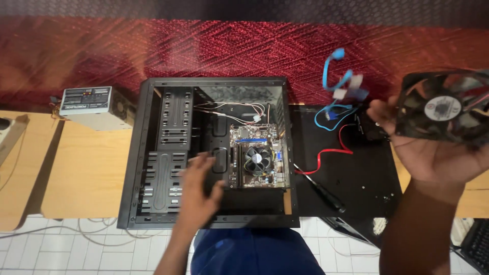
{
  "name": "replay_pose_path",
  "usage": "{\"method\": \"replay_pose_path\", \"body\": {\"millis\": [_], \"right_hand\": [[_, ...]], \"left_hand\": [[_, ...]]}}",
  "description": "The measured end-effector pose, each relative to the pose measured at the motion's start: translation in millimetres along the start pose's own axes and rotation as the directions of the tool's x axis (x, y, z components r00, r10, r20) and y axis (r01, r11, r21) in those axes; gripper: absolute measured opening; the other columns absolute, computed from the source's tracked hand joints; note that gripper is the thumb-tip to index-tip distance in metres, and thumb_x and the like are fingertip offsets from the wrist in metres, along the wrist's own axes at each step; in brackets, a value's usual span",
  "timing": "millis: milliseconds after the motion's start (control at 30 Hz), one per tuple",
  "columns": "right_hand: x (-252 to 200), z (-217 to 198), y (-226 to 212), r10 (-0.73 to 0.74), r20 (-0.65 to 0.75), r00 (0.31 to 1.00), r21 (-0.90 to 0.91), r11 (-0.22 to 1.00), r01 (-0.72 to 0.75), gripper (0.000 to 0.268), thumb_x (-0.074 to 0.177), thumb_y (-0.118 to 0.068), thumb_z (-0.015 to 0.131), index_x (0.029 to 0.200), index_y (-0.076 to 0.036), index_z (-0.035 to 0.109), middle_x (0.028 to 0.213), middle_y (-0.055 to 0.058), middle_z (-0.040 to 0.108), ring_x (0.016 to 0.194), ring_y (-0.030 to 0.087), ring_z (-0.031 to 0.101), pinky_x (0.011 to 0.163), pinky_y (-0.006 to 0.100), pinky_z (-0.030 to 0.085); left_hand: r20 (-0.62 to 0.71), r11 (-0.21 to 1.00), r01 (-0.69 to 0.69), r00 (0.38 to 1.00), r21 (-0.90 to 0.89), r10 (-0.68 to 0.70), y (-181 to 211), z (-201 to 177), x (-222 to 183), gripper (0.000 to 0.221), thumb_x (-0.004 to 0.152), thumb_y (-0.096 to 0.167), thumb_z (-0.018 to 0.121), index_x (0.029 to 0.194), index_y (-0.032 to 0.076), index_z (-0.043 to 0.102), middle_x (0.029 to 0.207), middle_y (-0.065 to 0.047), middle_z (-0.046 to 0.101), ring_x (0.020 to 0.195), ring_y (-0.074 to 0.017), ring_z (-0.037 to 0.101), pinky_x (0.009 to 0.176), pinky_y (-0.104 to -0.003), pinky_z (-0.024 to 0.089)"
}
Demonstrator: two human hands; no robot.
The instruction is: Aligning a motherboard inside a computer case and securing it with screws and a cooling fan.
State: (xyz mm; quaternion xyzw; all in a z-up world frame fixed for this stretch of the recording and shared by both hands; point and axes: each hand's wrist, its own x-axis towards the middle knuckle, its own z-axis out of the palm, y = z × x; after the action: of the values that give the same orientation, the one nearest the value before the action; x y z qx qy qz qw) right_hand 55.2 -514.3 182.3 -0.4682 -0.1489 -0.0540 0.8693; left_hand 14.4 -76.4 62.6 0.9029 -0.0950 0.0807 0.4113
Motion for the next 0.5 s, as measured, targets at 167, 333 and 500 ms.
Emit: {"method": "replay_pose_path", "body": {"millis": [167, 333, 500], "right_hand": [[-1.1, 28.8, -6.9, 0.109, 0.056, 0.992, 0.026, 0.994, -0.110, 0.076, 0.089, -0.058, 0.088, 0.140, -0.008, 0.062, 0.129, 0.026, 0.062, 0.142, 0.057, 0.050, 0.132, 0.071, 0.032], [-12.4, 35.5, -16.0, 0.068, 0.171, 0.983, -0.024, 0.998, -0.065, 0.063, 0.100, -0.063, 0.087, 0.147, -0.025, 0.067, 0.131, 0.031, 0.060, 0.138, 0.063, 0.050, 0.129, 0.080, 0.034], [-29.6, 27.2, -30.6, 0.099, 0.318, 0.943, 0.030, 0.993, -0.115, 0.087, 0.104, -0.064, 0.079, 0.151, 0.004, 0.052, 0.147, 0.030, 0.056, 0.149, 0.063, 0.040, 0.134, 0.071, 0.021]], "left_hand": [[0.109, 0.892, -0.216, 0.954, -0.398, 0.280, 93.1, 36.6, 55.3, 0.051, 0.100, 0.028, 0.062, 0.144, 0.007, 0.050, 0.150, -0.017, 0.053, 0.140, -0.0323, 0.052, 0.119, -0.051, 0.040], [0.200, 0.737, -0.460, 0.765, -0.496, 0.612, 111.8, 114.2, 99.9, 0.069, 0.101, 0.026, 0.065, 0.159, 0.013, 0.031, 0.168, -0.017, 0.034, 0.157, -0.0348, 0.037, 0.132, -0.050, 0.027], [0.547, 0.661, -0.084, 0.489, -0.745, 0.679, 127.3, 146.8, 95.9, 0.031, 0.103, 0.020, 0.059, 0.132, 0.010, 0.062, 0.133, -0.007, 0.069, 0.121, -0.0211, 0.068, 0.104, -0.035, 0.052]]}}
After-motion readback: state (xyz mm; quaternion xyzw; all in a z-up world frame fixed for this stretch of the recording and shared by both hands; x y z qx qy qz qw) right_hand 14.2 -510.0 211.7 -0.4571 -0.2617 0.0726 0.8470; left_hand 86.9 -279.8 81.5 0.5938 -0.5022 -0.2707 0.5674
